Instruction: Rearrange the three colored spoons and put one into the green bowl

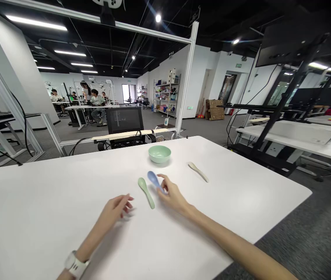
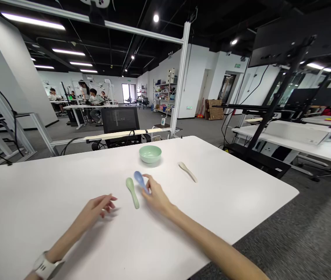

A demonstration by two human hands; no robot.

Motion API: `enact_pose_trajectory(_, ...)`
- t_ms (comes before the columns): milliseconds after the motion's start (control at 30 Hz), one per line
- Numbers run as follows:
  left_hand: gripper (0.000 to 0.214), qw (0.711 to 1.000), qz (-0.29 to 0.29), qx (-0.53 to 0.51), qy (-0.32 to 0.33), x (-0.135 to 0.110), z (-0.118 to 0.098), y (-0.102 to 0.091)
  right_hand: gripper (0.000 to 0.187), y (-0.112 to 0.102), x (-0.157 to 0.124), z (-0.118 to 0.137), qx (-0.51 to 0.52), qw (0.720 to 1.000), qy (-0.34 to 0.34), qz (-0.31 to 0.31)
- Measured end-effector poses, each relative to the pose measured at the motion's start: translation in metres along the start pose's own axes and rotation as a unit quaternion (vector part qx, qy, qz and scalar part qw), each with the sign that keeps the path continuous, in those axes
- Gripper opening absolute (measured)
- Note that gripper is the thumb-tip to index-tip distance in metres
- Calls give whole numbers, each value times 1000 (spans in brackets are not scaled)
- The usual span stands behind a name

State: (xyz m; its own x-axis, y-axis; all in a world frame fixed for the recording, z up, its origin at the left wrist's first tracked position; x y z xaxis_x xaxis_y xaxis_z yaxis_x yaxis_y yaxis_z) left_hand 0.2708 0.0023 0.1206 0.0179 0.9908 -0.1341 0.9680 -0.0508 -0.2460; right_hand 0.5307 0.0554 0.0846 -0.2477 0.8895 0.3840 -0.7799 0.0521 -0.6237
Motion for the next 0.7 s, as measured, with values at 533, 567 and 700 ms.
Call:
enact_pose_trajectory(533, 46, 996, -40, 84, -4, 37, 5, 23, 50, 44, 11, 31, -146, 988, 19, 54)
enact_pose_trajectory(567, 42, 993, -45, 106, -6, 40, 5, 25, 51, 46, 12, 28, -148, 987, 18, 65)
enact_pose_trajectory(700, 31, 981, -56, 184, -24, 51, 3, 39, 55, 33, 16, 13, -127, 991, 23, 46)
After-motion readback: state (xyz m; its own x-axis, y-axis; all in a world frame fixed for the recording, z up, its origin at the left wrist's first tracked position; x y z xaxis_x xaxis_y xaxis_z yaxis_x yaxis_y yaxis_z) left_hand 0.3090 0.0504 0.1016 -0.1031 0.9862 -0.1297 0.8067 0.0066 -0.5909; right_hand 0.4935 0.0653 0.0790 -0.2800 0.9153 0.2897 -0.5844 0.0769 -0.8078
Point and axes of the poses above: each hand's wrist, its own x-axis towards the middle knuckle, its own y-axis out of the palm, z = x × y, the point moved 1 cm from there along x, towards the middle knuckle, and after that the axes turned 7 degrees about -x, right-handed, at the moved point
